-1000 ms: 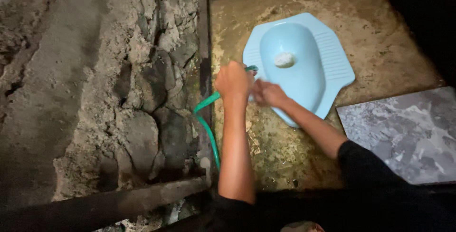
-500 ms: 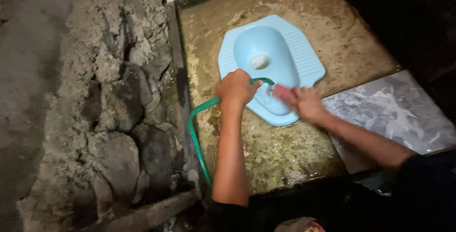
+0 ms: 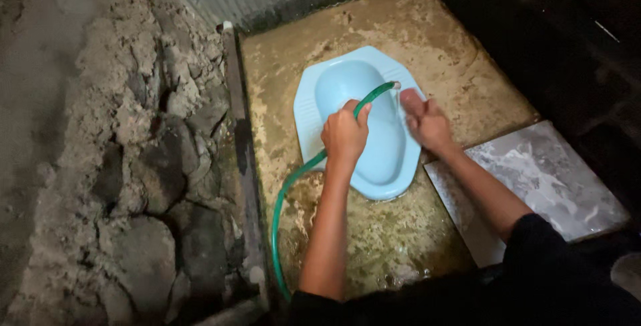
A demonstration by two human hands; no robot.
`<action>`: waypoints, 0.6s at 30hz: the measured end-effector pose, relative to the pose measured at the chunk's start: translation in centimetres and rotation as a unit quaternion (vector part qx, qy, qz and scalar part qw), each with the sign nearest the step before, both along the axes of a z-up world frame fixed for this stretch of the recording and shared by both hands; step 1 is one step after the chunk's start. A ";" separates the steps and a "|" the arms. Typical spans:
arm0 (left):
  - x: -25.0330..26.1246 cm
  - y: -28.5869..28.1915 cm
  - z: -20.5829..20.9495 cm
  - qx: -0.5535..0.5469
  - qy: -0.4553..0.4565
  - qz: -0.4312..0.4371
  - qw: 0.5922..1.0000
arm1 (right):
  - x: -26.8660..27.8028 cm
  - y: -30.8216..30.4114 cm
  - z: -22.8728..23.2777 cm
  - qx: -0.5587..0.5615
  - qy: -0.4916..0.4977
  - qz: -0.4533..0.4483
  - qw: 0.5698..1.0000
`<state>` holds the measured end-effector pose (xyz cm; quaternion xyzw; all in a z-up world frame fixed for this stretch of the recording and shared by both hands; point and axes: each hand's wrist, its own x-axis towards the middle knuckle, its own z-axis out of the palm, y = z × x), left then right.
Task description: The person cleans a blue squat toilet by scrubbing the basin and surrounding floor area with a brush and rinsing it with water from a green hose.
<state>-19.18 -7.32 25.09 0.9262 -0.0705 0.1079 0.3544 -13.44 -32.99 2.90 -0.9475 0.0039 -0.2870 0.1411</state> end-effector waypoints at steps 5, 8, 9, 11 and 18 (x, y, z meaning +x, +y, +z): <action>3.1 -1.4 -4.6 -0.080 -0.034 -0.027 0.996 | 1.9 0.8 2.3 -0.053 -0.019 0.037 0.998; 5.3 -1.8 -8.1 -0.118 -0.110 -0.074 0.984 | 4.0 1.3 2.3 -0.005 -0.050 0.053 0.997; 6.1 -2.1 -8.9 -0.135 -0.150 -0.094 0.975 | 4.6 1.3 2.2 0.014 -0.055 0.077 0.995; 7.5 -2.7 -10.0 -0.142 -0.128 -0.055 0.980 | 6.2 0.5 2.5 0.045 -0.013 0.086 0.995; 14.5 -1.3 -12.9 -0.096 -0.190 0.024 0.977 | 14.9 1.7 0.6 -0.034 -0.034 -0.039 0.998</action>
